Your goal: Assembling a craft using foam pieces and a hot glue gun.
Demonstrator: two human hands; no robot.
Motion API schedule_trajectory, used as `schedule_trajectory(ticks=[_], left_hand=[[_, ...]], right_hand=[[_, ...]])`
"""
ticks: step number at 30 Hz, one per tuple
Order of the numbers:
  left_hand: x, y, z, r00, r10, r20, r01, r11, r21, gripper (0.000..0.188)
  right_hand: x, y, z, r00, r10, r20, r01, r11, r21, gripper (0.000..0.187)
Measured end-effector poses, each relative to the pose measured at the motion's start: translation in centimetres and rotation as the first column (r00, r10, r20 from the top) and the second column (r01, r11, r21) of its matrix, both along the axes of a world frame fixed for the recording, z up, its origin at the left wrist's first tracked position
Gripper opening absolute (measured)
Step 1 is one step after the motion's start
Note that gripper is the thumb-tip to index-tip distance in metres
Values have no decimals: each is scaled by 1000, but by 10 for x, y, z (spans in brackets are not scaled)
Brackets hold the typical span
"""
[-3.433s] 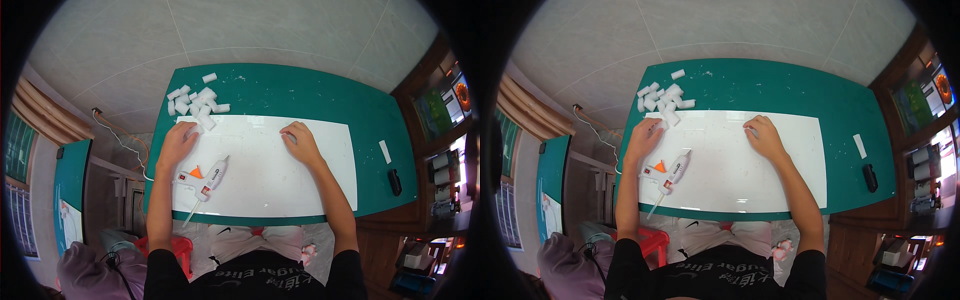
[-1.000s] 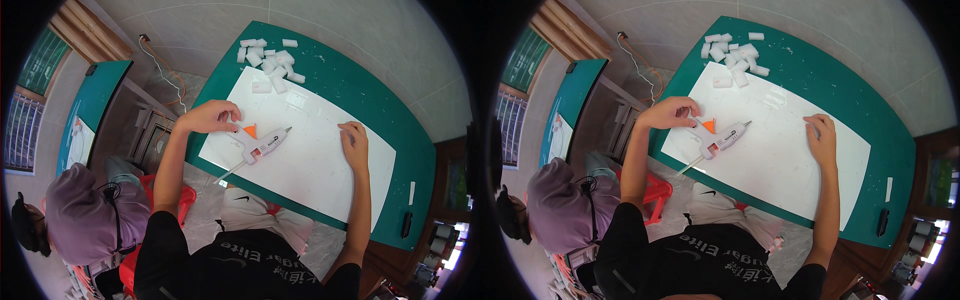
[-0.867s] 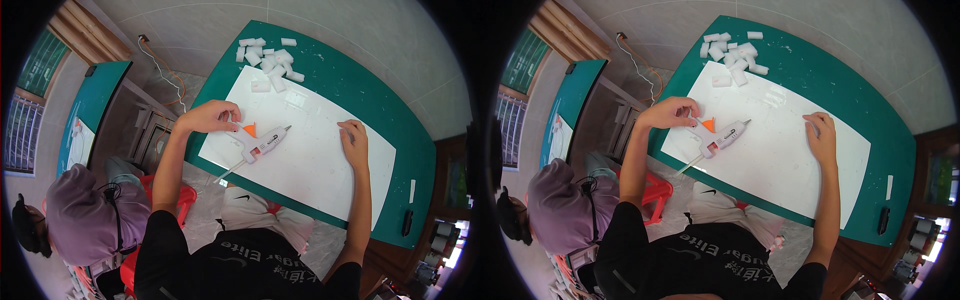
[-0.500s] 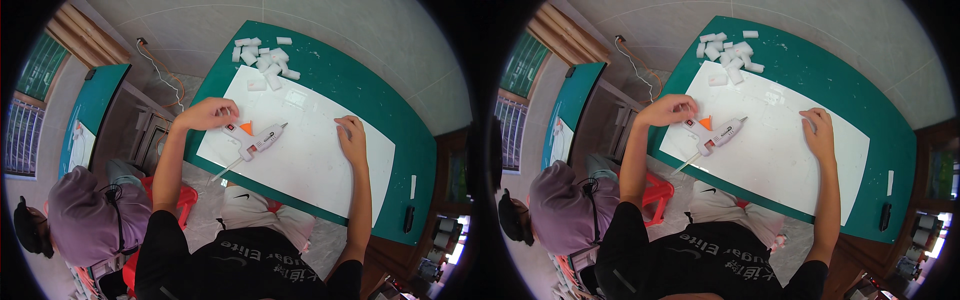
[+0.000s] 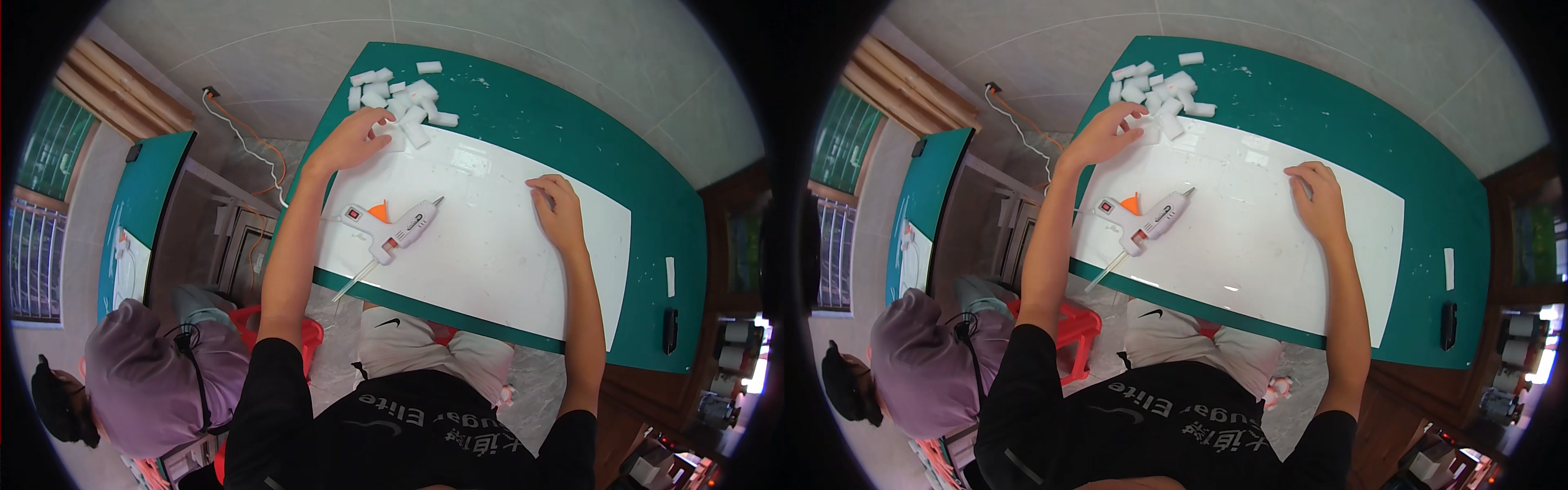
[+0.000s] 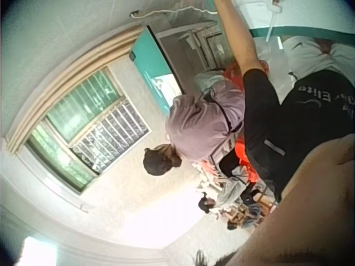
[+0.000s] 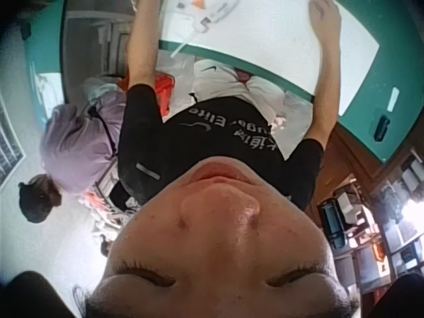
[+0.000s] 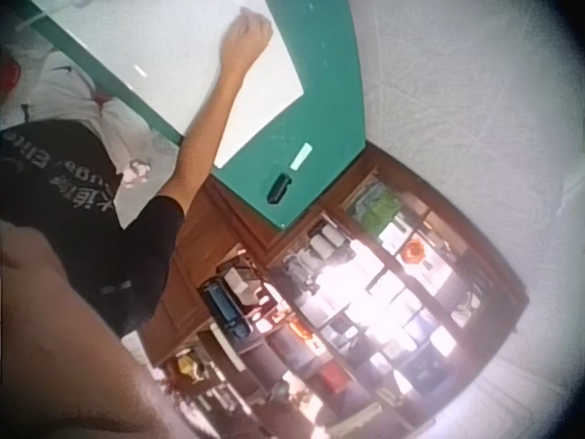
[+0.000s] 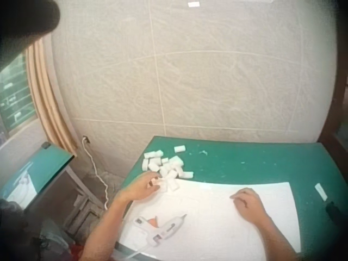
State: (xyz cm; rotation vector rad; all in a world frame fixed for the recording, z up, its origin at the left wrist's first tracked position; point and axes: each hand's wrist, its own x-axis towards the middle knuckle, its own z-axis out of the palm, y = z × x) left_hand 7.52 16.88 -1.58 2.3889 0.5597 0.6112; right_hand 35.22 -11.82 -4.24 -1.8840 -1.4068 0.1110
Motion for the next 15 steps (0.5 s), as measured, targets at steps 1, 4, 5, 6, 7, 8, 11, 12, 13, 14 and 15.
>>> schedule_trajectory(ticks=[1, 4, 5, 6, 7, 8, 11, 12, 13, 14, 15], left_hand=[[4, 1, -3, 999, -22, 35, 21, 999, 39, 29], [10, -2, -2, 998, 37, -47, -37, 999, 5, 32], [12, -4, -1, 999, 28, -46, -28, 1000, 5, 32], [12, -5, -1, 996, 42, -79, -42, 999, -1, 31], [11, -5, 0, 992, 56, -112, -57, 998, -7, 30], [10, -4, -1, 993, 46, -110, -47, 999, -8, 30], [1, 1, -2, 994, 25, -108, -26, 1000, -4, 27], [-3, 1, 1, 992, 46, -120, -48, 999, -14, 25], [-5, 1, 2, 989, 68, -132, -72, 997, -25, 24], [-3, 1, 0, 989, 65, -131, -69, 997, -28, 24], [-5, 2, 0, 991, 65, -113, -69, 997, -34, 24]], right_hand=[[1, -1, 2, 999, -23, -35, 22, 1000, -17, 15], [7, -5, 2, 998, -63, -26, 62, 998, -23, 16], [9, -6, 1, 997, -71, 16, 71, 997, -13, 16], [11, -7, 1, 997, -80, 18, 80, 997, -12, 16], [11, -8, 1, 996, -87, 22, 87, 996, -5, 16], [12, -8, 0, 995, -93, 26, 93, 996, 1, 15], [12, -5, -1, 994, -114, -2, 114, 993, 14, 14], [13, -5, -1, 993, -120, 0, 120, 993, 11, 14], [14, -4, -2, 991, -131, -5, 131, 991, 10, 14], [15, -5, -2, 990, -139, -10, 140, 990, 10, 13], [16, -5, -2, 991, -135, -10, 135, 991, 10, 13]])
